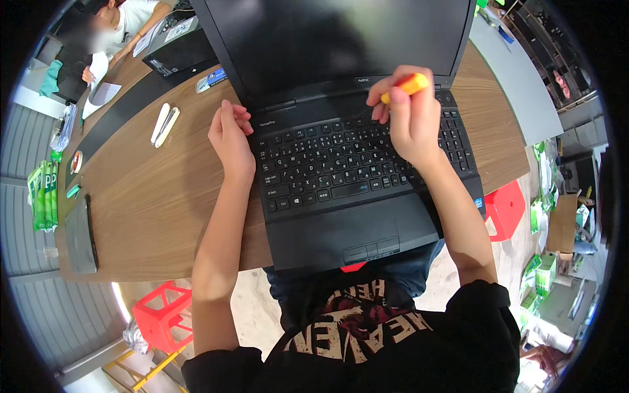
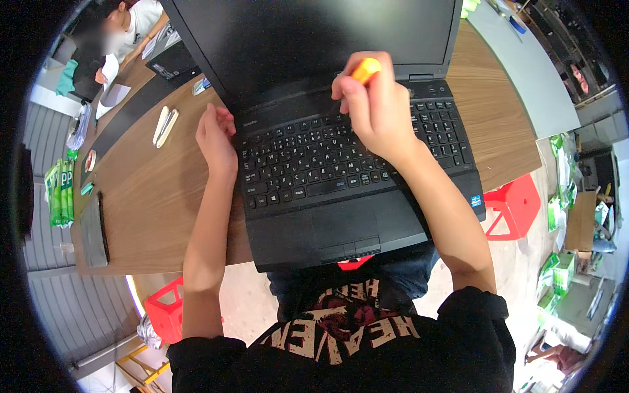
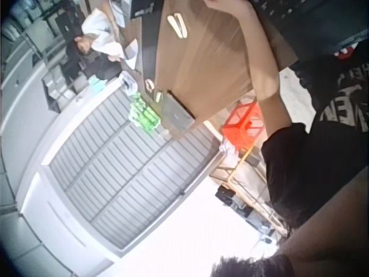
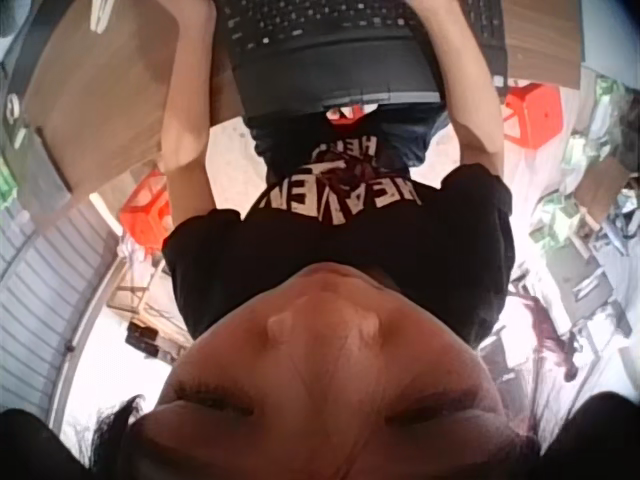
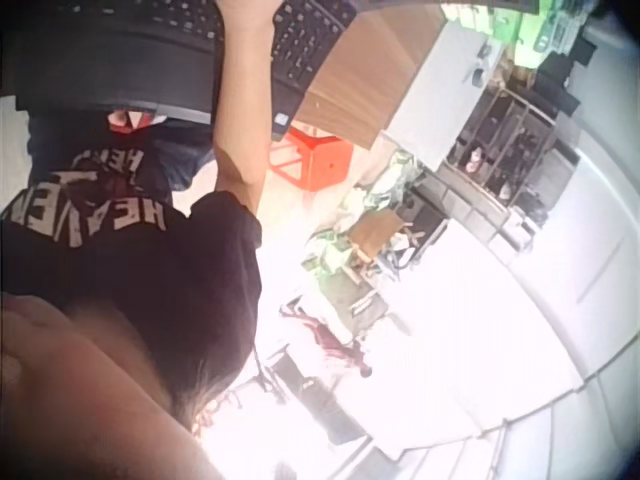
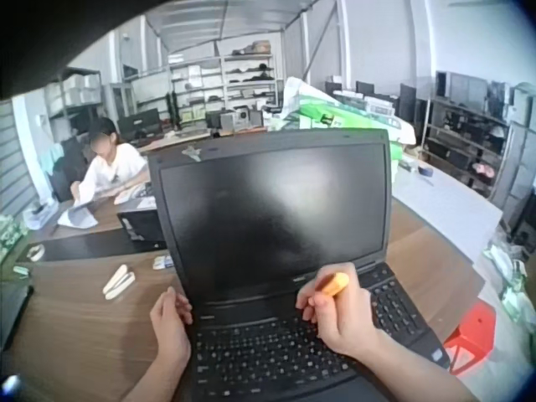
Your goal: The person uses a screwdriver to pry open the bezel around the laptop screen and remove small components from the top edge of the laptop body near the hinge.
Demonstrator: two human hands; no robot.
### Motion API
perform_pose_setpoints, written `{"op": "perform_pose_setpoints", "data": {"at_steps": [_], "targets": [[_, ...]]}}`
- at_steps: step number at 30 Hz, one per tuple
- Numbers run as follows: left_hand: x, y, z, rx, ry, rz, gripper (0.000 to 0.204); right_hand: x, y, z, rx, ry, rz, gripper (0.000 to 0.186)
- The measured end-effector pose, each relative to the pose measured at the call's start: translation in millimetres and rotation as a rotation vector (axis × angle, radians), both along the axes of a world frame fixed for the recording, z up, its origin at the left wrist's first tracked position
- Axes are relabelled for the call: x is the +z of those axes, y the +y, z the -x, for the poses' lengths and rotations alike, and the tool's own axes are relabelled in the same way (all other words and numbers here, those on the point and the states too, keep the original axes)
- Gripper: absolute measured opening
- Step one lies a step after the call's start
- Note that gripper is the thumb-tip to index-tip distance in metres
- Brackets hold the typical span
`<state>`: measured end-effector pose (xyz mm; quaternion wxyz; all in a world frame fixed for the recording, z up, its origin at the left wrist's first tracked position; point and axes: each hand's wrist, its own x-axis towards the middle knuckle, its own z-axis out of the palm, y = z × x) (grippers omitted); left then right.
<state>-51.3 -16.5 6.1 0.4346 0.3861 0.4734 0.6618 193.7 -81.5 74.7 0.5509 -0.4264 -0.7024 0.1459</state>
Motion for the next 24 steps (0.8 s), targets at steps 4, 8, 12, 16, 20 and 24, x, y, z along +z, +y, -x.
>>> {"op": "perform_pose_setpoints", "data": {"at_steps": [4, 8, 12, 16, 20, 24], "targets": [[-2, 2, 1, -0.016, 0.0, 0.008, 0.036, -2, 2, -2, -0.009, 0.025, 0.012, 0.013], [-3, 2, 1, -0.032, 0.032, 0.0, 0.035, 4, 0, 1, -0.033, -0.038, 0.094, 0.015], [-3, 3, 0, -0.041, 0.038, 0.017, 0.035, -1, 2, -3, -0.028, 0.033, -0.008, 0.014], [-4, 3, 3, -0.058, 0.049, 0.023, 0.033, 4, 2, -1, -0.049, -0.098, 0.082, 0.012], [-4, 3, 2, -0.062, 0.044, 0.009, 0.034, 10, 3, -1, -0.039, 0.041, 0.191, 0.018], [-4, 3, 3, -0.065, 0.05, 0.006, 0.033, 1, 8, -4, -0.082, -0.028, 0.121, 0.024]]}}
